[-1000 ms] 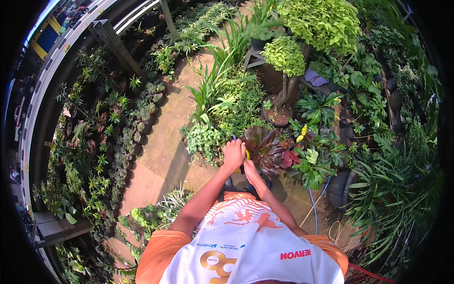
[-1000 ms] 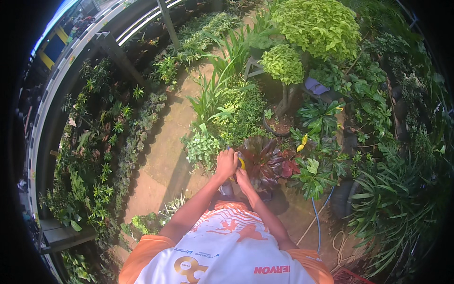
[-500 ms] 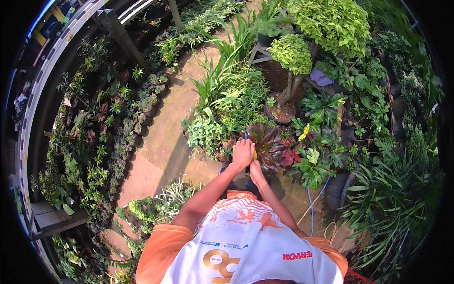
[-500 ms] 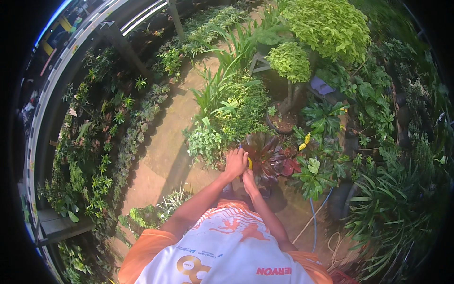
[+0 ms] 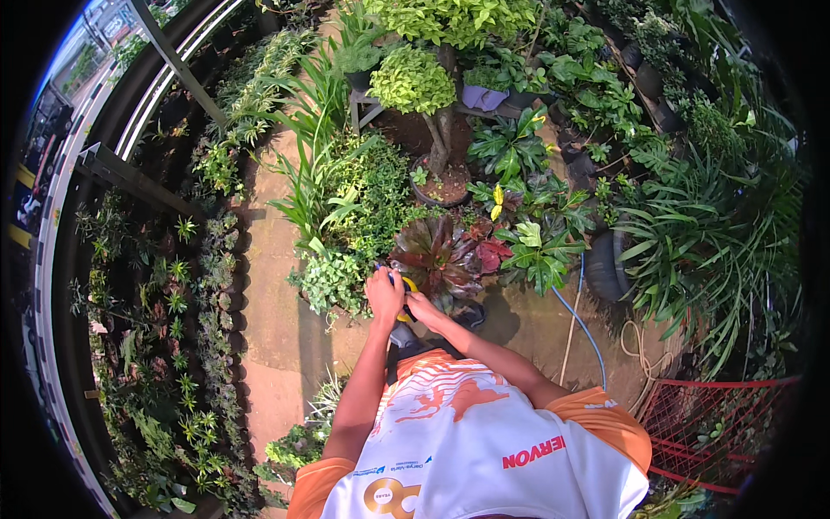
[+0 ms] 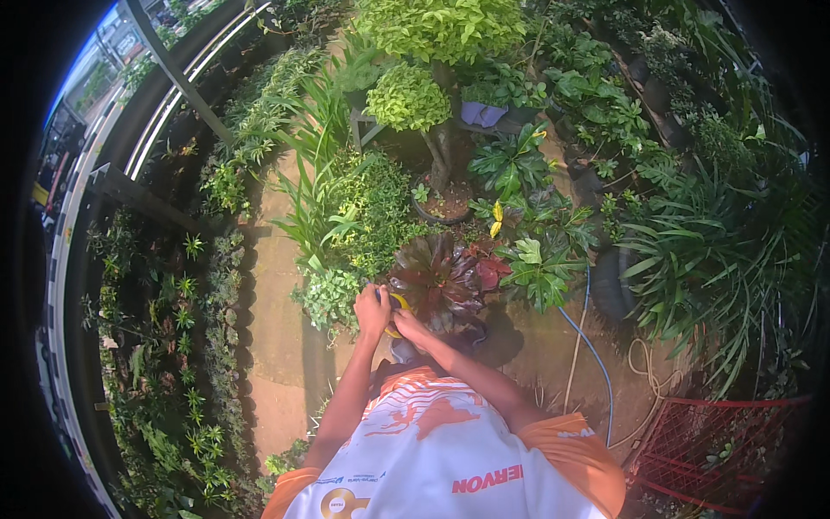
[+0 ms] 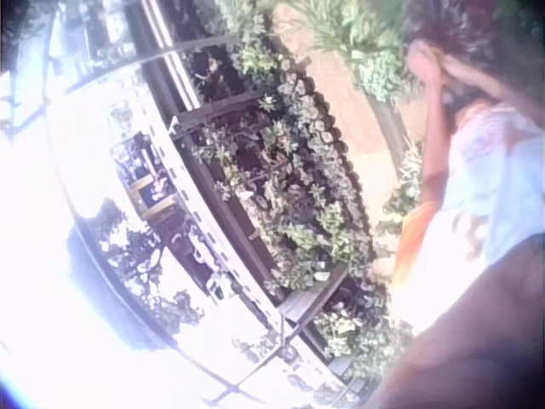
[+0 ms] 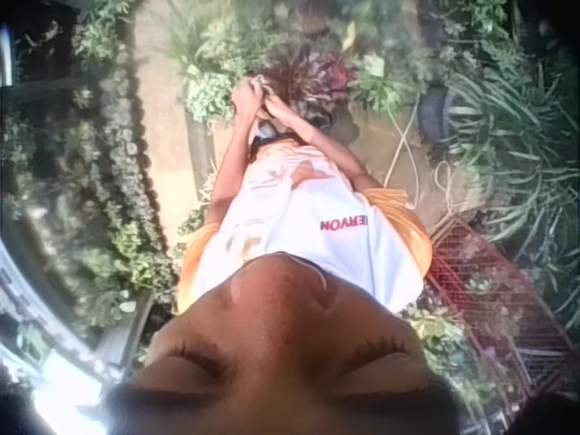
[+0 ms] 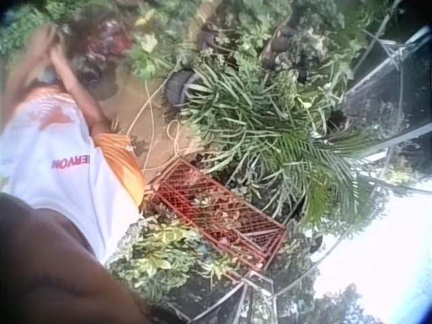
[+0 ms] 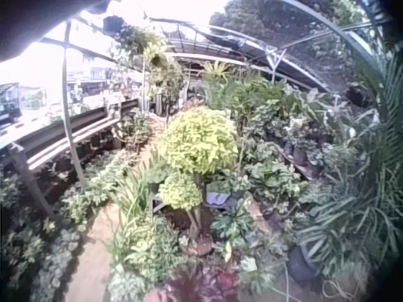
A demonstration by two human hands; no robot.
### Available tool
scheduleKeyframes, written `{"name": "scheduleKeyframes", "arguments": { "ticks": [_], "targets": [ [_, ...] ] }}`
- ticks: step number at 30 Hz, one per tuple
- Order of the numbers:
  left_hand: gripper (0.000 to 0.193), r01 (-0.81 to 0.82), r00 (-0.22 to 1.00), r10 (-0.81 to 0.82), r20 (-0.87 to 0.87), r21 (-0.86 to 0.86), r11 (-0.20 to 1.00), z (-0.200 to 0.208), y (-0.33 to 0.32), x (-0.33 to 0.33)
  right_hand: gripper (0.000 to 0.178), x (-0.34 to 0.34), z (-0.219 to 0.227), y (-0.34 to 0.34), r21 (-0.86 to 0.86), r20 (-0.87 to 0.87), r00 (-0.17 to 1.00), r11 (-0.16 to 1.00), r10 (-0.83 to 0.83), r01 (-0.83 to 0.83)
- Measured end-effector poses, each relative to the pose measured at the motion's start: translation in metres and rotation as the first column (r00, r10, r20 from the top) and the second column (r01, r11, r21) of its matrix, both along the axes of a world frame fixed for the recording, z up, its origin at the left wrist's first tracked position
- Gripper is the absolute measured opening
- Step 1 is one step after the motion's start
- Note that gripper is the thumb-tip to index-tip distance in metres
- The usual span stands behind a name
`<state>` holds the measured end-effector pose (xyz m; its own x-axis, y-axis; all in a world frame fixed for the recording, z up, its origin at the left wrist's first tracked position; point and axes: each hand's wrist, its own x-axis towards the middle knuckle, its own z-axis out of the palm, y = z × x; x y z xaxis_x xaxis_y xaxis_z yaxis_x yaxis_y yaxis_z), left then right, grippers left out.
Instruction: The person walks through a plant nursery and uses a handheld yellow and blue pump sprayer to mist various potted plants. The person moves along a narrow path, stopping to spray different plant groupings, including large-leafed and variegated foliage.
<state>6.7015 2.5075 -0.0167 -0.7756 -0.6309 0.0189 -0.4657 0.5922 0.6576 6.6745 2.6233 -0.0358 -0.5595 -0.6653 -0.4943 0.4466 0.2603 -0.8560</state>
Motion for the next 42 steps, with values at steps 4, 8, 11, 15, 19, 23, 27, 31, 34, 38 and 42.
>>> {"name": "scheduleKeyframes", "arguments": {
  "ticks": [4, 8, 11, 15, 19, 23, 27, 31, 34, 38, 42],
  "targets": [
    [0.035, -0.047, 0.972, 0.111, -0.206, 0.292, 0.955, 0.021, 0.017, -0.033, 0.026, -0.023, -0.03, 0.028, -0.086, 0.015, 0.995, 0.992, -0.096, 0.097],
    [0.036, -0.129, 0.89, 0.397, -0.222, 0.714, 0.688, -0.004, 0.013, -0.07, 0.026, -0.037, 0.033, 0.055, -0.121, 0.022, 0.98, 0.973, -0.196, 0.197],
    [0.032, 0.023, 0.96, 0.252, -0.119, 0.935, 0.353, 0.012, 0.025, -0.102, 0.026, -0.048, 0.049, 0.077, -0.108, -0.041, 0.966, 0.962, -0.256, 0.251],
    [0.03, 0.109, 0.975, 0.162, -0.151, 0.964, 0.242, 0.026, 0.054, -0.138, 0.026, -0.068, 0.061, 0.108, -0.15, -0.086, 0.933, 0.93, -0.35, 0.335],
    [0.022, 0.108, 0.97, 0.177, -0.168, 0.946, 0.307, 0.021, 0.097, -0.176, 0.025, -0.098, 0.06, 0.145, -0.168, -0.123, 0.922, 0.923, -0.368, 0.347],
    [0.018, 0.128, 0.977, 0.148, -0.153, 0.978, 0.166, 0.011, 0.131, -0.212, 0.025, -0.134, 0.062, 0.187, -0.171, -0.094, 0.937, 0.933, -0.336, 0.317],
    [0.019, 0.071, 0.988, 0.125, -0.087, 0.989, 0.129, 0.004, 0.168, -0.24, 0.025, -0.171, 0.064, 0.228, -0.13, -0.093, 0.958, 0.958, -0.27, 0.257],
    [0.031, 0.077, 0.992, 0.094, -0.084, 0.994, 0.073, 0.006, 0.204, -0.267, 0.025, -0.2, 0.063, 0.27, -0.176, -0.076, 0.963, 0.954, -0.26, 0.244],
    [0.032, 0.084, 0.988, 0.121, -0.091, 0.994, 0.068, -0.003, 0.224, -0.287, 0.026, -0.221, 0.063, 0.288, -0.184, -0.066, 0.962, 0.951, -0.264, 0.248],
    [0.024, 0.052, 0.993, 0.098, -0.063, 0.992, 0.111, 0.017, 0.254, -0.3, 0.027, -0.237, 0.056, 0.314, -0.131, -0.063, 0.96, 0.956, -0.274, 0.264],
    [0.023, 0.127, 0.989, 0.07, -0.13, 0.991, 0.043, 0.002, 0.268, -0.318, 0.027, -0.246, 0.057, 0.333, -0.151, 0.019, 0.955, 0.943, -0.297, 0.297]
  ]
}}
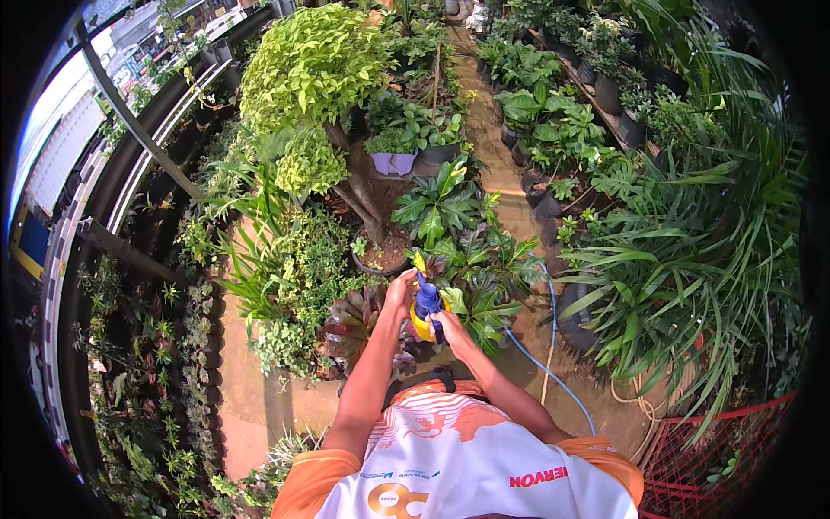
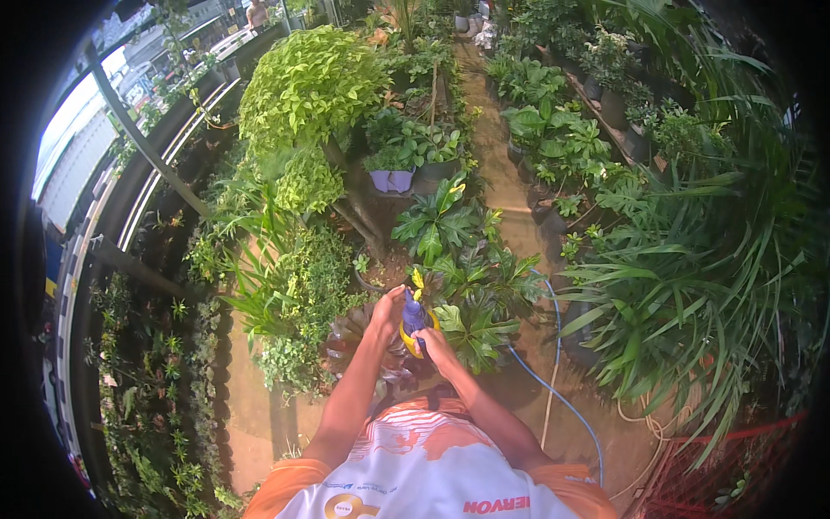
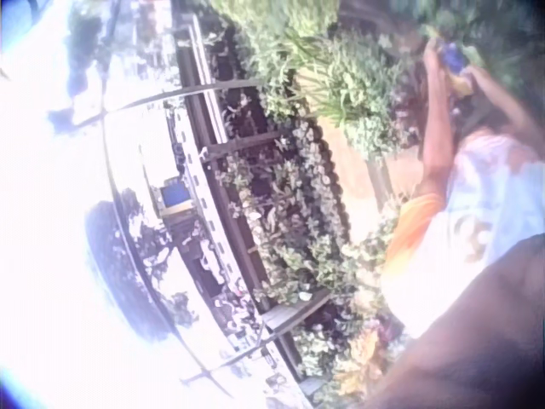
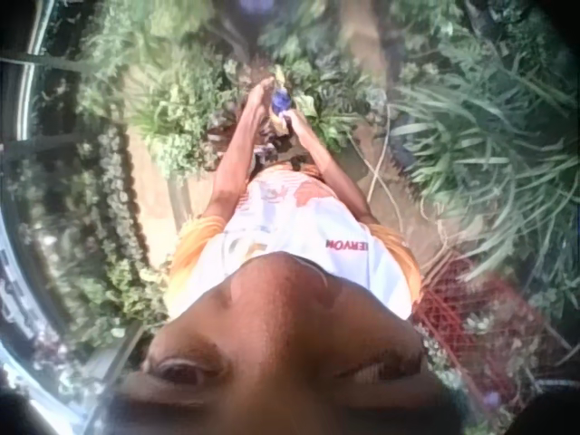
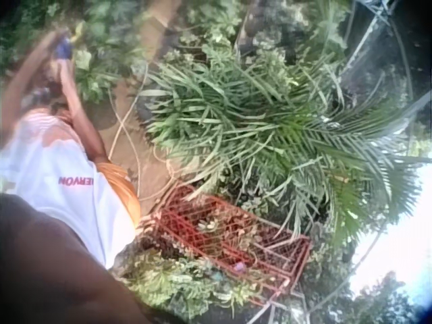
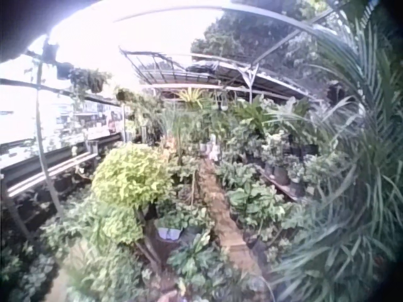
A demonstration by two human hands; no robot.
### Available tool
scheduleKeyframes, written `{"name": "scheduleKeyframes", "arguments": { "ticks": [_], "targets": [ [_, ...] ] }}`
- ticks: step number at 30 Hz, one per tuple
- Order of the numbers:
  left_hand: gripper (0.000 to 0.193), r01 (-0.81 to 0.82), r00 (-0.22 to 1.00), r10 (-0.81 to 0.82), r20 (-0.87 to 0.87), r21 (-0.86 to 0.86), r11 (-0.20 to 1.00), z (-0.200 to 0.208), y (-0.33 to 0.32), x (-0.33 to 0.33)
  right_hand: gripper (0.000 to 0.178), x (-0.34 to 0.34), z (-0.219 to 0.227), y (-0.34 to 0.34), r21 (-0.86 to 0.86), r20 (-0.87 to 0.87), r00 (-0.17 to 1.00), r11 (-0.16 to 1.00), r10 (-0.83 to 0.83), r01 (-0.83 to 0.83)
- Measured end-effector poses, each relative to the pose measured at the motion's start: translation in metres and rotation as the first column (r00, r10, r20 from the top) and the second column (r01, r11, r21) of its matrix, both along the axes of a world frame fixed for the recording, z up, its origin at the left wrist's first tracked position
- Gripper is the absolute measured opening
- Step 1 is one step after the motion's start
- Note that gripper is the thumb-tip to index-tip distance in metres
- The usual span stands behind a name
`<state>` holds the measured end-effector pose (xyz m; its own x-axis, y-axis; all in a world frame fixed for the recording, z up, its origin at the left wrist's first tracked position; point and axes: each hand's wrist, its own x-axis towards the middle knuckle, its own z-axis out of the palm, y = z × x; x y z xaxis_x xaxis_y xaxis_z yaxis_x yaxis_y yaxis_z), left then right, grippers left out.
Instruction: The person walks through a plant nursery and uses a handheld yellow and blue pump sprayer to mist various potted plants. The person moves along a narrow path, stopping to spray different plant groupings, including large-leafed and variegated foliage.
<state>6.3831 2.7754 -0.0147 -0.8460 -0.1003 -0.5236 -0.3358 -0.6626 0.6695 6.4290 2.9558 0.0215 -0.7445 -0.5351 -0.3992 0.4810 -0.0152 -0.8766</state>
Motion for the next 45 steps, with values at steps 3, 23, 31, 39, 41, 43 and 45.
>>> {"name": "scheduleKeyframes", "arguments": {
  "ticks": [3, 23, 31, 39, 41, 43, 45],
  "targets": [
    [0.025, -0.008, 1.0, 0.006, -0.012, -0.135, 0.991, -0.012, 0.017, -0.006, 0.028, -0.009, 0.0, 0.014, 0.007, 0.039, 0.999, 1.0, 0.009, -0.01],
    [0.027, -0.155, 0.829, -0.558, 0.028, -0.948, -0.277, 0.103, 0.062, 0.004, 0.025, 0.011, -0.016, 0.013, 0.06, -0.009, 0.997, 0.995, -0.083, 0.083],
    [0.023, -0.263, 0.884, -0.453, -0.114, -0.923, -0.281, 0.165, 0.069, -0.006, 0.025, 0.013, -0.019, 0.031, 0.122, -0.011, 0.998, 0.99, -0.064, 0.065],
    [0.024, -0.174, 0.909, -0.409, -0.082, -0.966, -0.194, 0.077, 0.084, 0.014, 0.013, 0.005, -0.008, 0.036, 0.048, -0.112, 0.993, 0.998, -0.042, 0.047],
    [0.029, -0.129, 0.884, -0.466, -0.036, -0.977, -0.168, 0.087, 0.078, 0.014, 0.014, 0.011, -0.01, 0.034, 0.015, -0.071, 0.997, 0.999, -0.03, 0.031],
    [0.028, -0.223, 0.863, -0.491, -0.121, -0.962, -0.154, 0.116, 0.082, 0.003, 0.019, 0.009, -0.007, 0.031, 0.043, -0.105, 0.992, 0.997, -0.063, 0.068],
    [0.027, -0.28, 0.852, -0.494, -0.176, -0.949, -0.145, 0.163, 0.081, -0.006, 0.022, 0.01, 0.004, 0.028, 0.047, -0.091, 0.994, 0.997, -0.056, 0.061]
  ]
}}
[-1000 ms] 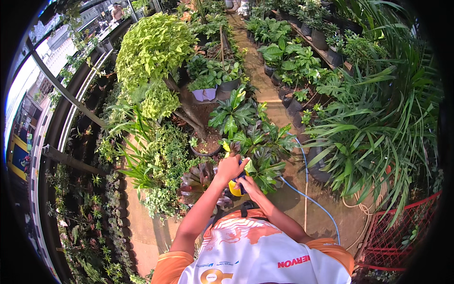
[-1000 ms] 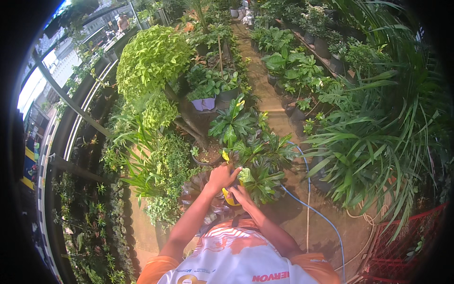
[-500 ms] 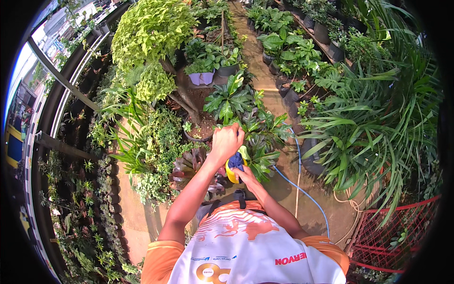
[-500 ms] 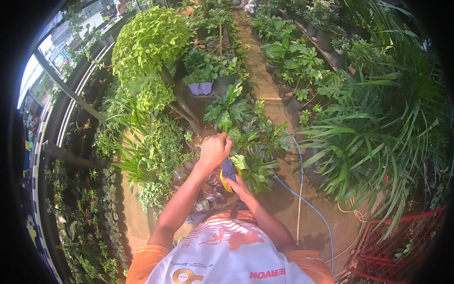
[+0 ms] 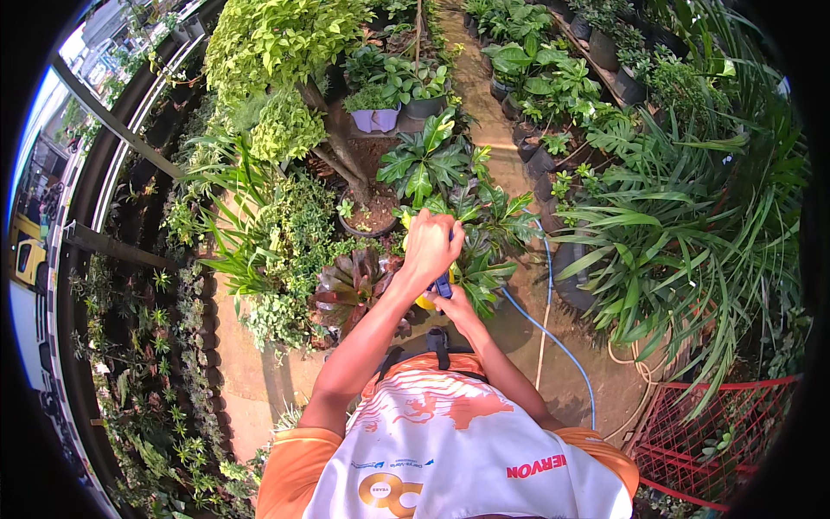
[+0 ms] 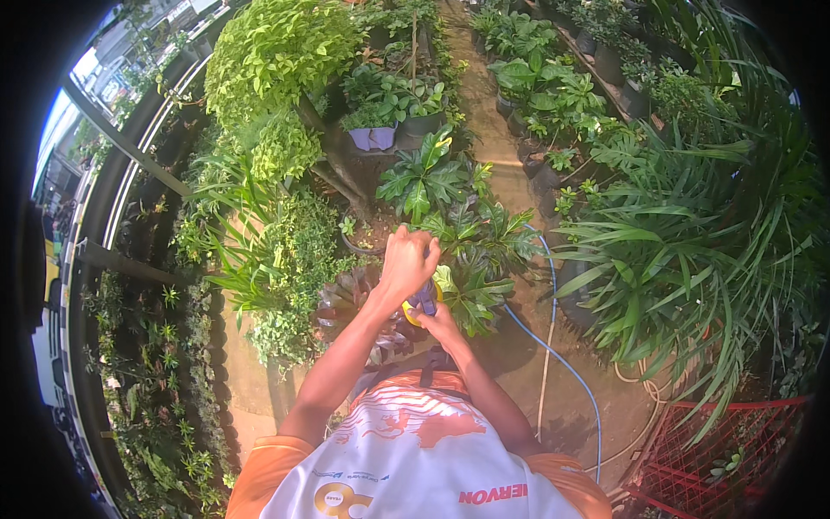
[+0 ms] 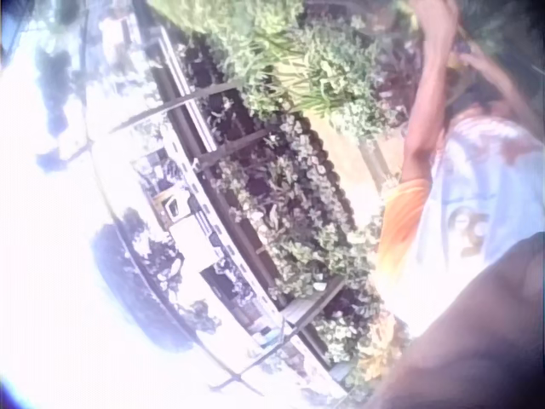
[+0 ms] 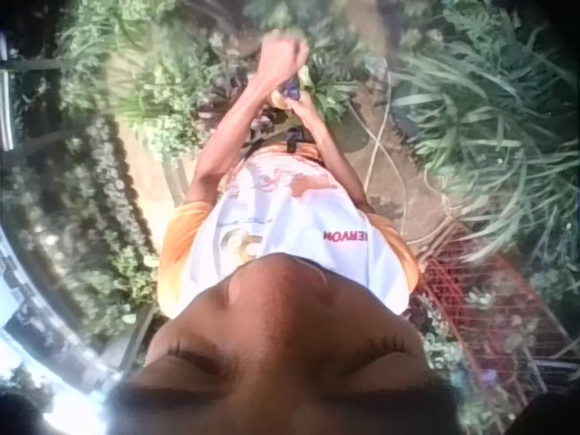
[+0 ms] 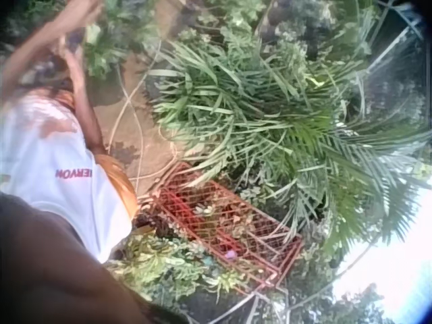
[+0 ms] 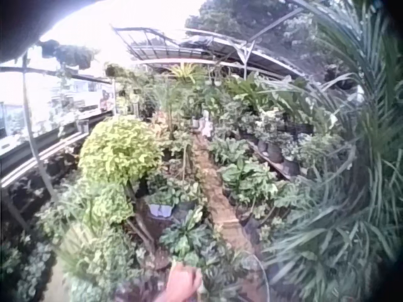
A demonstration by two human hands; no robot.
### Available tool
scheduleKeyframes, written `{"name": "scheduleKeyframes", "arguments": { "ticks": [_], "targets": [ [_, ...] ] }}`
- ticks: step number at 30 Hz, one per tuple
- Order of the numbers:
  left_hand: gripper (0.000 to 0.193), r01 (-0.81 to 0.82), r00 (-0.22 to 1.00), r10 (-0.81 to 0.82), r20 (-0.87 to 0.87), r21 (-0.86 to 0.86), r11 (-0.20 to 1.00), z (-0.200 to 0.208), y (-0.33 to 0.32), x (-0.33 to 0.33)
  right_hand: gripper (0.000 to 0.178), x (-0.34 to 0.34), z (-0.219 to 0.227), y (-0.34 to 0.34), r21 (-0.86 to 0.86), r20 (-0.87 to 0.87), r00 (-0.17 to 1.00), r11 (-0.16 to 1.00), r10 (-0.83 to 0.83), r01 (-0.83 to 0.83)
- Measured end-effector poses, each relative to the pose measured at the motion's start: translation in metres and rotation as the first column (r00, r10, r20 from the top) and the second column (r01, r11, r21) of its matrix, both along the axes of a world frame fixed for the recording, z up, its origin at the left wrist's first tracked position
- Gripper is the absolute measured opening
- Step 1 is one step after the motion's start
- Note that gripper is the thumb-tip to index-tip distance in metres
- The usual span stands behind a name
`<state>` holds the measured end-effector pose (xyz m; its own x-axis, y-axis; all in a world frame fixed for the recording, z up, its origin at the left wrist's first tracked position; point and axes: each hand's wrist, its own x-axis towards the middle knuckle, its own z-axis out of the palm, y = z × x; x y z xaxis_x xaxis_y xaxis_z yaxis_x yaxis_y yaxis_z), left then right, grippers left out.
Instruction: The person walks through a plant nursery and uses a handheld yellow and blue pump sprayer to mist various potted plants. The person moves along a narrow path, stopping to spray different plant groupings, including large-leafed and variegated foliage.
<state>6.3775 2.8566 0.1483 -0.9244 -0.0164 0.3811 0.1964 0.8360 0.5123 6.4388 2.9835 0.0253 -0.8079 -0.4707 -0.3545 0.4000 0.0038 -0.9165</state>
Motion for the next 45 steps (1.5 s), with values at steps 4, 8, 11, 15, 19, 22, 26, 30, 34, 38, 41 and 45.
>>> {"name": "scheduleKeyframes", "arguments": {
  "ticks": [4, 8, 11, 15, 19, 22, 26, 30, 34, 38, 41, 45],
  "targets": [
    [0.023, -0.029, 0.998, 0.028, -0.051, -0.012, 1.0, 0.02, -0.003, -0.003, 0.026, 0.005, -0.012, 0.003, 0.054, 0.011, 1.0, 0.998, -0.02, 0.02],
    [0.022, -0.035, 0.991, 0.036, 0.131, -0.012, 0.999, -0.076, 0.005, 0.009, 0.023, 0.005, -0.012, 0.007, 0.022, -0.042, 0.994, 0.995, -0.099, 0.1],
    [0.032, -0.027, 0.978, 0.027, 0.208, -0.001, 1.0, -0.091, 0.011, 0.019, 0.021, 0.008, -0.001, 0.014, -0.096, 0.052, 0.99, 0.986, -0.134, 0.139],
    [0.034, 0.034, 0.974, -0.056, 0.22, 0.1, 0.994, -0.103, 0.015, 0.014, 0.024, 0.001, -0.004, 0.018, -0.122, 0.195, 0.968, 0.975, -0.16, 0.186],
    [0.026, 0.007, 0.977, -0.045, 0.209, 0.178, 0.984, -0.111, 0.033, 0.025, 0.023, 0.002, -0.034, 0.023, -0.151, 0.145, 0.964, 0.958, -0.222, 0.244],
    [0.023, -0.038, 0.975, -0.018, 0.224, 0.244, 0.969, -0.11, 0.039, 0.03, 0.023, 0.002, -0.048, 0.029, -0.13, 0.142, 0.963, 0.96, -0.23, 0.248],
    [0.022, -0.035, 0.968, -0.037, 0.247, 0.281, 0.959, -0.12, 0.042, 0.036, 0.024, 0.009, -0.053, 0.036, -0.109, 0.163, 0.963, 0.967, -0.213, 0.232],
    [0.021, -0.055, 0.953, -0.036, 0.301, 0.29, 0.956, -0.13, 0.048, 0.039, 0.023, 0.016, -0.059, 0.042, -0.11, 0.213, 0.953, 0.964, -0.215, 0.243],
    [0.025, -0.058, 0.934, -0.065, 0.352, 0.329, 0.943, -0.137, 0.061, 0.039, 0.025, 0.019, -0.074, 0.051, -0.121, 0.216, 0.938, 0.946, -0.27, 0.3],
    [0.022, -0.025, 0.952, -0.08, 0.296, 0.333, 0.942, -0.143, 0.073, 0.037, 0.027, 0.022, -0.078, 0.058, -0.097, 0.179, 0.925, 0.93, -0.335, 0.355],
    [0.022, 0.012, 0.947, -0.114, 0.302, 0.32, 0.947, -0.146, 0.08, 0.036, 0.029, 0.024, -0.077, 0.064, -0.068, 0.203, 0.911, 0.923, -0.358, 0.378],
    [0.023, 0.022, 0.944, -0.12, 0.307, 0.304, 0.953, -0.155, 0.087, 0.037, 0.029, 0.027, -0.07, 0.068, -0.041, 0.238, 0.891, 0.912, -0.387, 0.407]
  ]
}}
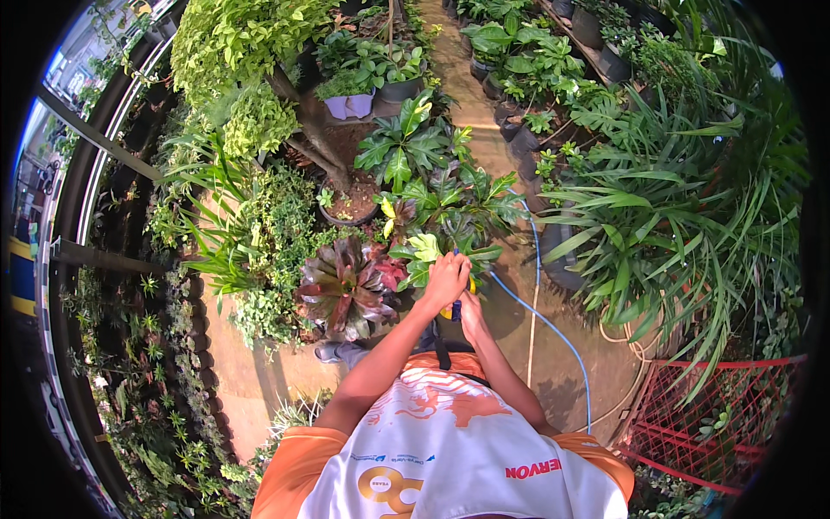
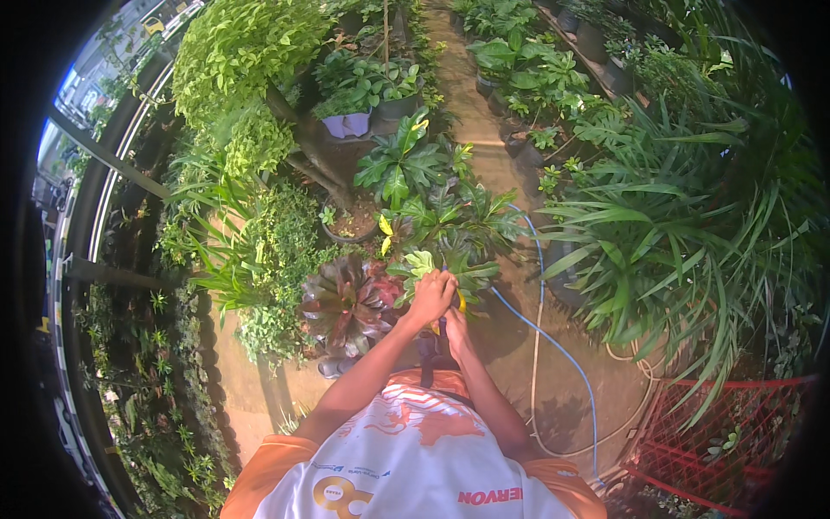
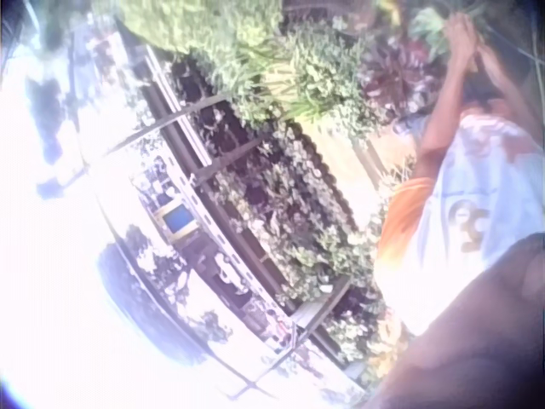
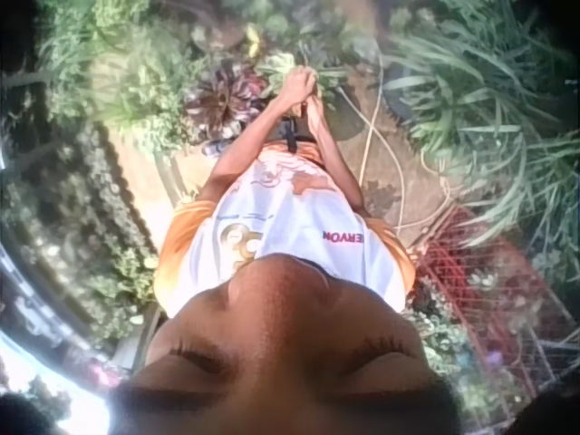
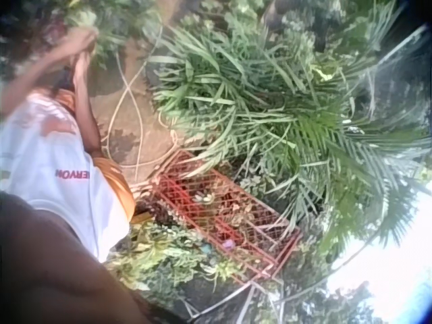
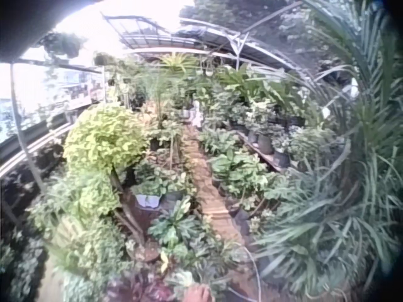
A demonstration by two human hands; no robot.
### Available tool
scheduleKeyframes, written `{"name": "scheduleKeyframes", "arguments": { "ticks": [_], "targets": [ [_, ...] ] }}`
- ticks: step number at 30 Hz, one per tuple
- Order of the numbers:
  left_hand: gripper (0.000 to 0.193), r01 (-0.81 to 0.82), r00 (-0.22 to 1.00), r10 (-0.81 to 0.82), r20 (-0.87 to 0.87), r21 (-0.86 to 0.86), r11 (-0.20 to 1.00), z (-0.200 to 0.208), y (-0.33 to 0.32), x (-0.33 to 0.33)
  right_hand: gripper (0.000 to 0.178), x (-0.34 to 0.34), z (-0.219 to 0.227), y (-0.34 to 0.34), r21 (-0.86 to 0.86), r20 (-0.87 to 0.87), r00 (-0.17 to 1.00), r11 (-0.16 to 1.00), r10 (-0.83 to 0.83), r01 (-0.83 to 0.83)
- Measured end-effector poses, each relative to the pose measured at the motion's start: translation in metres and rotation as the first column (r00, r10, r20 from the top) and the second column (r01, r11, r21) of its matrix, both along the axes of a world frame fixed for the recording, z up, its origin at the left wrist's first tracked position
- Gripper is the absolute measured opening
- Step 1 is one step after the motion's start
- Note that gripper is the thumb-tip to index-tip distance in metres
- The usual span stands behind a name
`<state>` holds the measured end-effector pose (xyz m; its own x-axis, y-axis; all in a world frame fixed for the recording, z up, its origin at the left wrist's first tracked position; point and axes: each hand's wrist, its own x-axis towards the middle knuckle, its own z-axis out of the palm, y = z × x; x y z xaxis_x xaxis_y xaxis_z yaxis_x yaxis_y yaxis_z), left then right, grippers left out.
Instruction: The person walks through a plant nursery and uses a handheld yellow and blue pump sprayer to mist various potted plants. The person moves along a narrow path, stopping to spray different plant groupings, including large-leafed and variegated foliage.
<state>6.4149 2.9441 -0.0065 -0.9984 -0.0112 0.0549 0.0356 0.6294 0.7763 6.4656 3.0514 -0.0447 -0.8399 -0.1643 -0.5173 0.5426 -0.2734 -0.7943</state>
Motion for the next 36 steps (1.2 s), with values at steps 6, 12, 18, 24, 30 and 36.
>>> {"name": "scheduleKeyframes", "arguments": {
  "ticks": [6, 12, 18, 24, 30, 36],
  "targets": [
    [0.024, 0.046, 0.998, -0.046, 0.034, -0.005, 0.999, -0.012, 0.003, 0.005, 0.029, 0.008, -0.004, 0.005, -0.038, 0.061, 0.998, 0.999, -0.014, 0.016],
    [0.024, 0.05, 0.997, -0.05, 0.056, -0.003, 0.999, -0.017, 0.001, 0.013, 0.025, 0.018, -0.002, 0.006, -0.016, 0.054, 0.999, 1.0, 0.002, -0.001],
    [0.025, 0.047, 0.998, -0.044, 0.055, -0.044, 0.998, -0.021, 0.001, 0.019, 0.018, 0.025, 0.01, 0.002, -0.03, 0.089, 0.996, 0.999, -0.023, 0.026],
    [0.026, 0.073, 0.996, -0.072, 0.058, -0.02, 0.997, -0.024, 0.007, 0.025, 0.019, 0.03, -0.002, 0.007, 0.028, 0.115, 0.992, 0.999, -0.047, 0.044],
    [0.027, 0.03, 0.998, -0.03, 0.052, -0.012, 0.999, -0.027, 0.005, 0.021, 0.02, 0.021, 0.001, 0.004, 0.003, 0.075, 0.997, 1.0, -0.024, 0.024],
    [0.028, -0.038, 0.996, 0.04, 0.075, -0.035, 0.999, -0.018, -0.005, 0.016, 0.019, 0.008, -0.005, 0.002, 0.02, 0.021, 0.999, 0.999, 0.045, -0.045]
  ]
}}
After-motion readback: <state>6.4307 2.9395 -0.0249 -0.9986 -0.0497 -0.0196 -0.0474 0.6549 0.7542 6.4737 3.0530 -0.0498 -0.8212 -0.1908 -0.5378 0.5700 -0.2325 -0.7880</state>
